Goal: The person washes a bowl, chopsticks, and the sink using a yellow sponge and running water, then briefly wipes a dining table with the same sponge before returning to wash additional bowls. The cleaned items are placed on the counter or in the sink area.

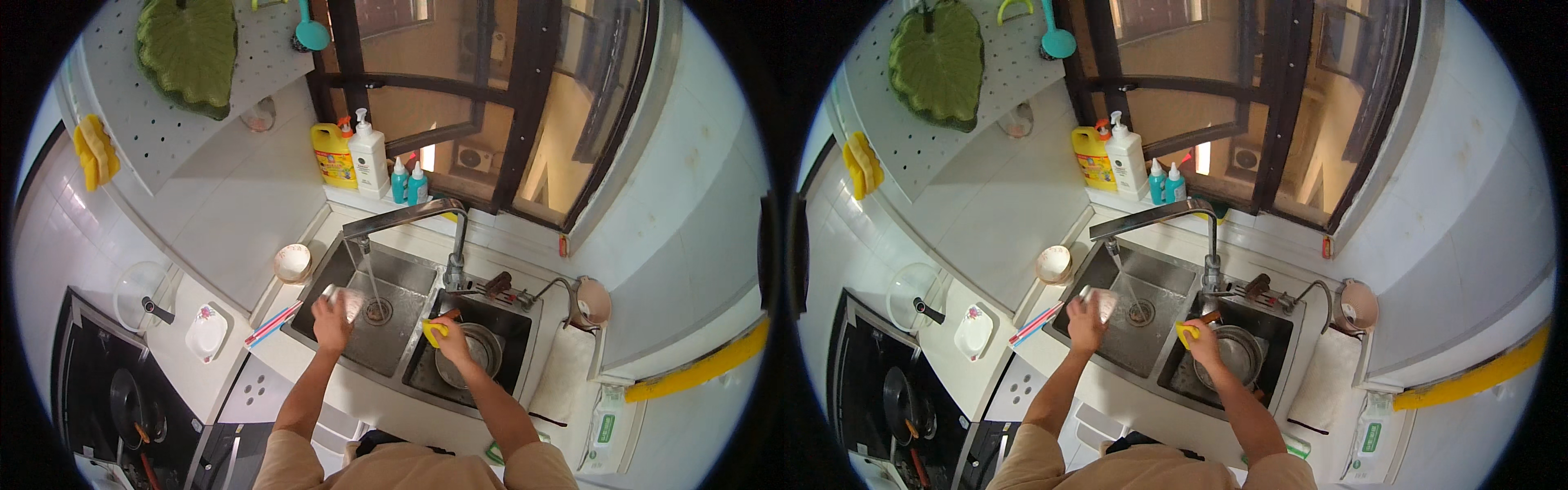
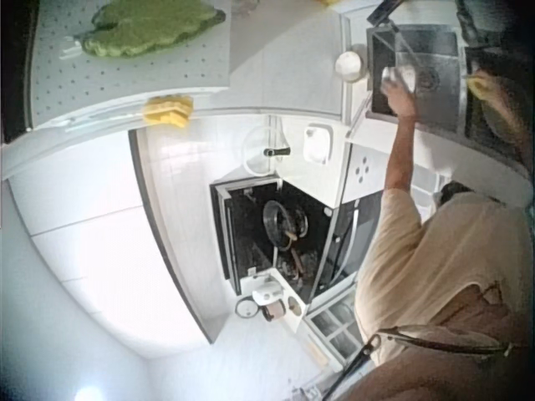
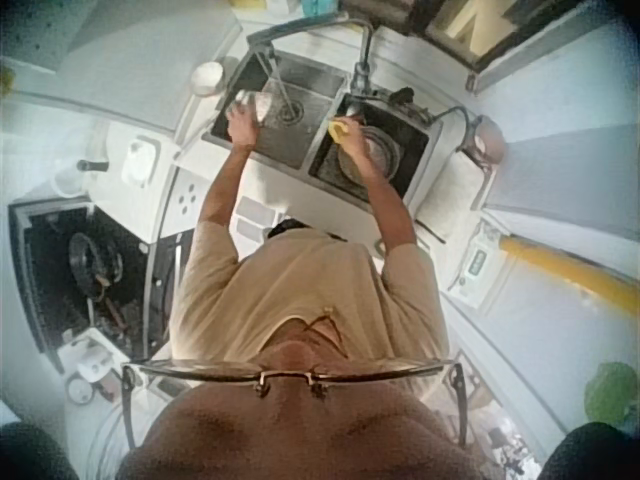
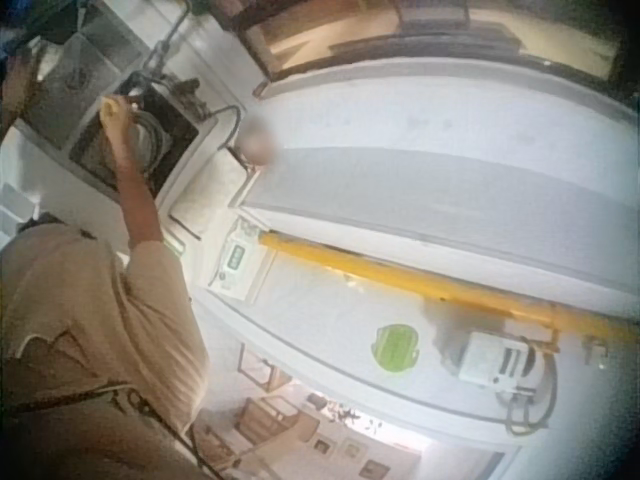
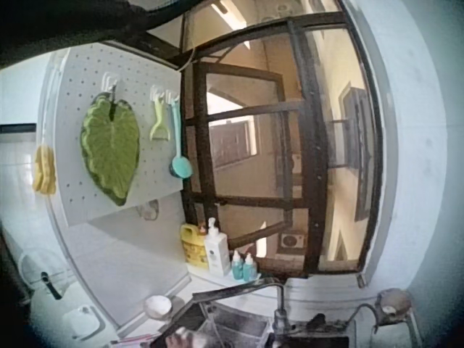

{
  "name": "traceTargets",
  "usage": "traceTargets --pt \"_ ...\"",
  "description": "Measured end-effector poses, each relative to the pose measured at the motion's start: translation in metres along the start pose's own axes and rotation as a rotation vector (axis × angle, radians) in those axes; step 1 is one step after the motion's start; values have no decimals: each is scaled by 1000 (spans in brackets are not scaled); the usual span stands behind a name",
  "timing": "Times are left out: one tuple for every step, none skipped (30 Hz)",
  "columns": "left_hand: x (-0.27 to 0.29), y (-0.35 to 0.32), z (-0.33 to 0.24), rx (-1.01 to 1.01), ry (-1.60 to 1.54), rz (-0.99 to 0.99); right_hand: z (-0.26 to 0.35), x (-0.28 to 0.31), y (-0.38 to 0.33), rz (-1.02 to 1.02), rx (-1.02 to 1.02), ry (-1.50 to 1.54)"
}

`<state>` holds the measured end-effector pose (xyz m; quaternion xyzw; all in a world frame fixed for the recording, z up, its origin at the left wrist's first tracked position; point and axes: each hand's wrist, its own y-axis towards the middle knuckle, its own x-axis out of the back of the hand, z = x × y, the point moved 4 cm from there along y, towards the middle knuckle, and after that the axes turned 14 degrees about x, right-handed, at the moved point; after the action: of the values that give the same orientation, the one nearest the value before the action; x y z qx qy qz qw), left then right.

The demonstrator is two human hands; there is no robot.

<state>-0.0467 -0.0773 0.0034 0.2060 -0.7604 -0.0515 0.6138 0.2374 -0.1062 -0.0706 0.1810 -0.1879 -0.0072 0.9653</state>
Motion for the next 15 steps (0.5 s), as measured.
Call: traceTargets --pt "4 -6 6 166 -120 17 4 -5 -2 25 -43 30" --pt "-16 -3 31 325 -310 103 8 -13 -2 48 -86 60" --pt "-22 -8 41 496 -715 363 10 -19 -7 58 -142 87" --pt "-24 -16 43 671 -1114 631 9 -26 -11 75 -150 89" --pt "-29 -27 39 849 -1505 910 8 -33 -15 89 -158 91" --pt "-33 -38 41 887 -1660 992 6 -45 -21 70 -166 134" --pt "-24 -45 32 940 -1637 1085 -2 -54 -28 33 -177 165" --pt "-14 -48 20 916 -1659 1143 -9 -65 -37 6 -217 237" --pt "-6 -52 9 893 -1680 1205 -16 -77 -46 20 -340 281" --pt "2 -54 -1 873 -1669 1250 -14 -87 -53 21 -476 372" --pt "8 -53 -14 852 -1656 1297 -12 -95 -61 18 -610 467" --pt "12 -51 -25 833 -1646 1333 -8 -103 -65 -12 -638 541" --pt "8 -49 -34 821 -1619 1341 -4 -111 -70 -44 -664 615" --pt "0 -46 -41 808 -1590 1350 -2 -116 -77 -78 -688 691" --pt "-8 -43 -48 788 -1569 1358 -5 -117 -81 -180 -686 743"
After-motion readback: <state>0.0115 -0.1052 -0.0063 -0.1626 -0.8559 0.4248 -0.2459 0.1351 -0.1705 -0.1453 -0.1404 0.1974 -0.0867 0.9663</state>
